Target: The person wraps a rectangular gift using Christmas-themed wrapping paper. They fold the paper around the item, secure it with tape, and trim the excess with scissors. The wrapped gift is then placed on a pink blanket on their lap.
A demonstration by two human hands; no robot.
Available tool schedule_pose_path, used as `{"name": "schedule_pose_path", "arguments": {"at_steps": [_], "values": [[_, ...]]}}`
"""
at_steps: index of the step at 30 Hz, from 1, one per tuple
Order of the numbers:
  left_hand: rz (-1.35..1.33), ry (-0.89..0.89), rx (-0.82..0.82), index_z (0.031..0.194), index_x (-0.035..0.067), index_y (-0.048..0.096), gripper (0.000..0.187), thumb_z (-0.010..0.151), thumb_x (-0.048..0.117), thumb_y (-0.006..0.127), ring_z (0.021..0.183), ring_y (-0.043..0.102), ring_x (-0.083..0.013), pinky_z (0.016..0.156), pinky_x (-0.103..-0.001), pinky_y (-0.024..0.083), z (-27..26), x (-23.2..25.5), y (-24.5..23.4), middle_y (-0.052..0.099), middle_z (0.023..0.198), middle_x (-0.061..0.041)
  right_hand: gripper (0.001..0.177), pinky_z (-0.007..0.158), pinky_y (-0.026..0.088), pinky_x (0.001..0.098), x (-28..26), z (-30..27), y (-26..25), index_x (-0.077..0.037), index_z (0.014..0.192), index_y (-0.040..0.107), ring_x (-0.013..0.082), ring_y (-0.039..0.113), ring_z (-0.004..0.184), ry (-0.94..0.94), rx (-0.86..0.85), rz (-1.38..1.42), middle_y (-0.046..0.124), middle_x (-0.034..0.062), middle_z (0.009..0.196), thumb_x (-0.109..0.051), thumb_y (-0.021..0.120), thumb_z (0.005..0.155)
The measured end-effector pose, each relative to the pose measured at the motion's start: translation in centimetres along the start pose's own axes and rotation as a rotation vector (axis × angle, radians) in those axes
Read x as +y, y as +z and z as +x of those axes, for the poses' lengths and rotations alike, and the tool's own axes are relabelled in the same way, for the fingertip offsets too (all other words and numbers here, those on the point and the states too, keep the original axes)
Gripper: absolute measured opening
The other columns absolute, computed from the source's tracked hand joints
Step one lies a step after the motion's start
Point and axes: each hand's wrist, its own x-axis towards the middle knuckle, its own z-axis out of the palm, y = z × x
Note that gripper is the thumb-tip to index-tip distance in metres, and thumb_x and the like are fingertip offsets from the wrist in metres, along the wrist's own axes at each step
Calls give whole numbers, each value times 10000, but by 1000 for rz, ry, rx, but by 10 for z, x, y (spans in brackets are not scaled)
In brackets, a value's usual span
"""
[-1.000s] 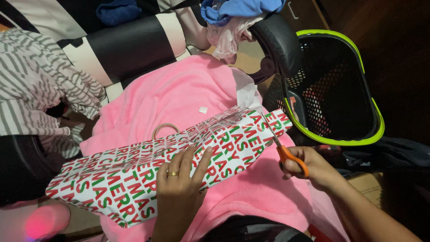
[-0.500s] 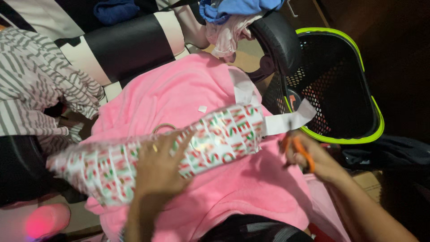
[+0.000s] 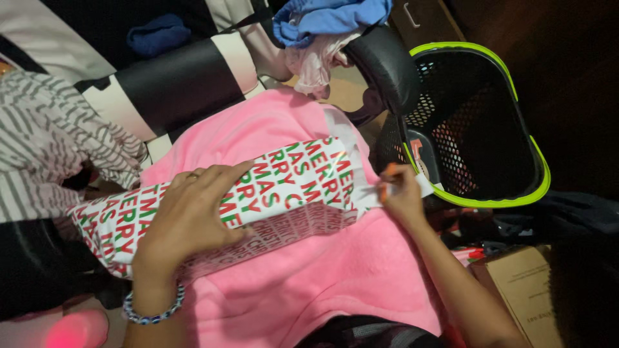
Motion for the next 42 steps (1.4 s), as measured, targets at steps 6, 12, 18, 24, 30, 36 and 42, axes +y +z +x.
{"name": "schedule_pose_path", "arguments": {"at_steps": [6, 12, 18, 24, 30, 36, 42], "values": [[-7, -68, -90, 1475, 186, 523, 1111, 449, 303, 934, 1173, 579, -347, 1001, -472, 403, 17, -4, 0, 636, 1274, -126, 334, 824, 575, 284, -16, 25, -120, -89, 1106, 496, 108, 593, 883, -13, 473, 36, 592, 17, 1024, 118, 709, 952], [29, -75, -67, 1423, 146, 523, 1036, 481, 304, 923, 1212, 545, -356, 1046, -477, 378, 25, 15, 15, 589, 1316, -136, 712, 727, 537, 354, -49, -5, -110, -63, 1214, 508, 200, 594, 802, 202, 30, -351, 567, 73, 1120, 84, 775, 570], [242, -71, 144, 1412, 122, 549, 1006, 497, 355, 897, 1321, 491, -357, 1103, -575, 329, 2, 35, 38, 543, 1397, -169, 573, 1010, 507, 320, -34, -65, -18, -53, 1166, 508, 196, 627, 1075, 67, -115, -220, 627, 87, 1125, -25, 846, 704], [361, -105, 332, 1384, 189, 602, 733, 688, 257, 820, 1341, 482, -280, 1150, -679, 238, -37, 64, 66, 556, 1441, -92, 669, 987, 508, 350, -47, -86, -19, -40, 1197, 467, 206, 628, 1092, 73, -133, 28, 600, 126, 1162, -27, 894, 681], [366, -209, 561, 1341, 189, 633, 491, 881, 278, 778, 1315, 531, -226, 1206, -705, 218, -40, 31, 82, 609, 1339, -35, 544, 708, 534, 301, -39, -111, 6, -66, 1240, 441, 201, 625, 834, 494, -177, -99, 619, 149, 993, -41, 746, 790], [351, -127, 613, 1361, 119, 648, 503, 901, 294, 751, 1244, 559, -249, 1178, -712, 206, 3, -32, 77, 633, 1264, -65, 438, 820, 524, 247, -90, -53, -84, -59, 1209, 476, 116, 596, 934, 7, 195, -117, 627, 87, 1182, 77, 672, 842], [330, -149, 556, 1329, 90, 636, 531, 922, 418, 733, 1250, 562, -265, 1145, -736, 183, 47, -86, 80, 629, 1264, -79, 511, 797, 536, 218, -213, -62, -128, -91, 1212, 461, 77, 589, 945, -146, 145, 75, 601, 91, 1167, 126, 715, 826]]}}
